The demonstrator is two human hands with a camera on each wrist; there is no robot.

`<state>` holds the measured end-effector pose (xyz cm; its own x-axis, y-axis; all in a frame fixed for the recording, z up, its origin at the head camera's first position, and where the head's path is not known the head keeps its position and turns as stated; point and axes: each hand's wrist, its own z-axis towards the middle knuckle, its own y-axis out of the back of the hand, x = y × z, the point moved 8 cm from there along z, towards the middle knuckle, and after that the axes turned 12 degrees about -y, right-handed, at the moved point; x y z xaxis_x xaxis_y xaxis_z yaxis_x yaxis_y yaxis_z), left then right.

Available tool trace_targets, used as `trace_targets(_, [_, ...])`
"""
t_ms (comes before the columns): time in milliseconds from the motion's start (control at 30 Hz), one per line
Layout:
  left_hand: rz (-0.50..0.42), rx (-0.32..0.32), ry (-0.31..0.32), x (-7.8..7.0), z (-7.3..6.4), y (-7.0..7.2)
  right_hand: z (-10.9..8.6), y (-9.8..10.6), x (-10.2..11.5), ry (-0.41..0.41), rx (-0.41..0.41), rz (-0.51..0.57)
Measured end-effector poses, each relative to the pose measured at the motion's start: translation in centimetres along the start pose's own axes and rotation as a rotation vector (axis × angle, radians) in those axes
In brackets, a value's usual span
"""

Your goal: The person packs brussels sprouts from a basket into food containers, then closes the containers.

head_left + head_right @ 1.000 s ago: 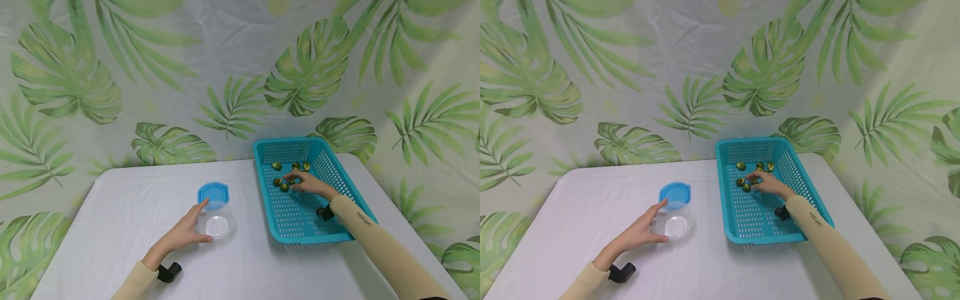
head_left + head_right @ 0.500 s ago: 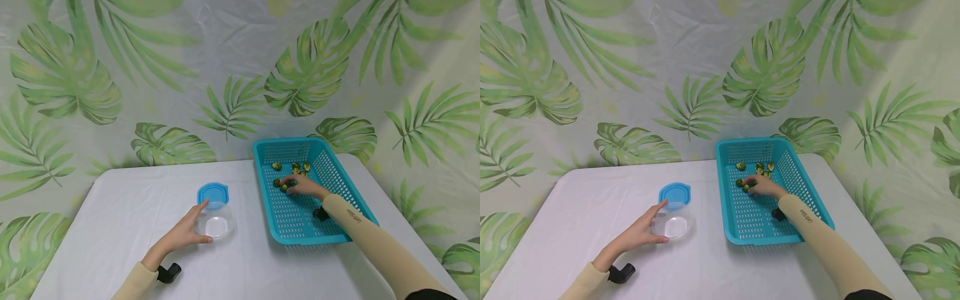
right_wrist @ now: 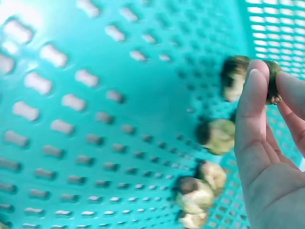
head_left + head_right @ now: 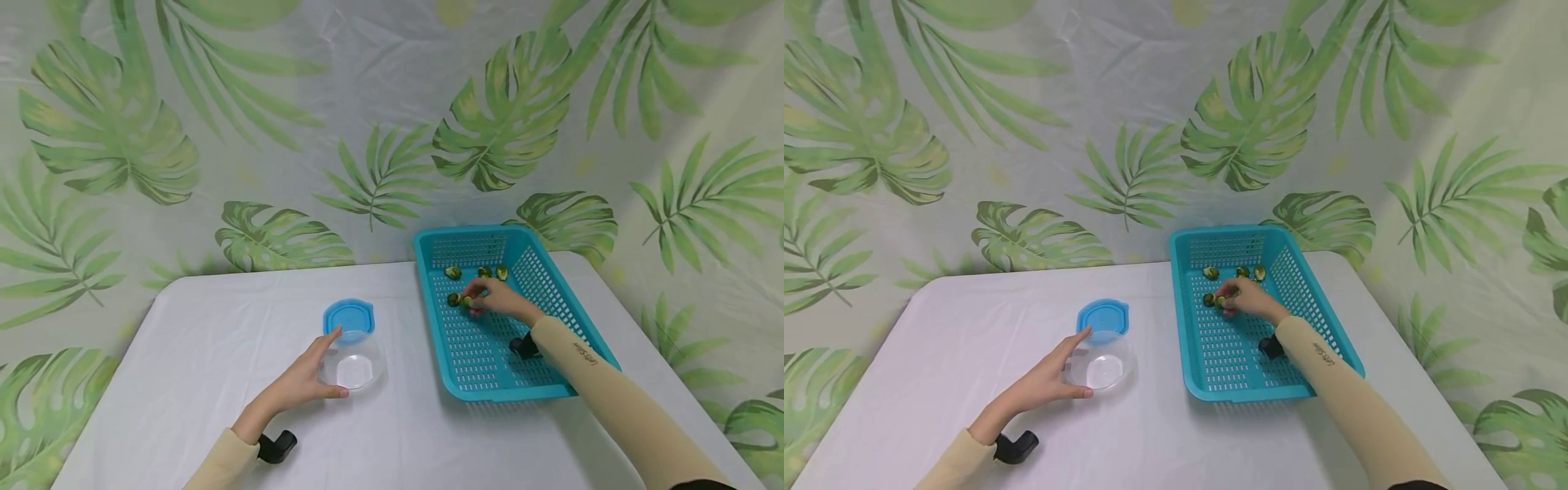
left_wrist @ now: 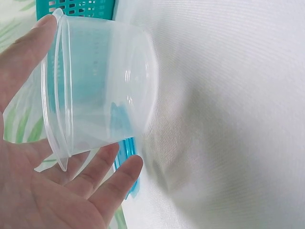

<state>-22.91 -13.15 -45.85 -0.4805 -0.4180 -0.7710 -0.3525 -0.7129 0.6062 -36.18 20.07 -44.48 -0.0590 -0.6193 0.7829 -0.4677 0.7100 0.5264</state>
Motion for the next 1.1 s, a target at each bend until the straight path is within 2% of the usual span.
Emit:
trace_targets(267, [0.011,0.006,-0.003,0.0,0.1,-0.2,-1.6,1.1,2.5,0.068,0.021,0.109])
trace_targets(467, [0.017,0.004,0.011,0.2,0.0,-0.3,-2.6,0.5,5.0,0.123,0.048,0.134])
trace_targets(733, [0.025,-0.007,0.017,0.4,0.1,-0.3,-4.0,-2.8,9.7,0.182,0.166,0.191])
trace_targets(1100, [0.026,-0.021,0.025,0.8,0.1,0.0,-4.6,-8.6,14.2,0.168,0.266,0.112])
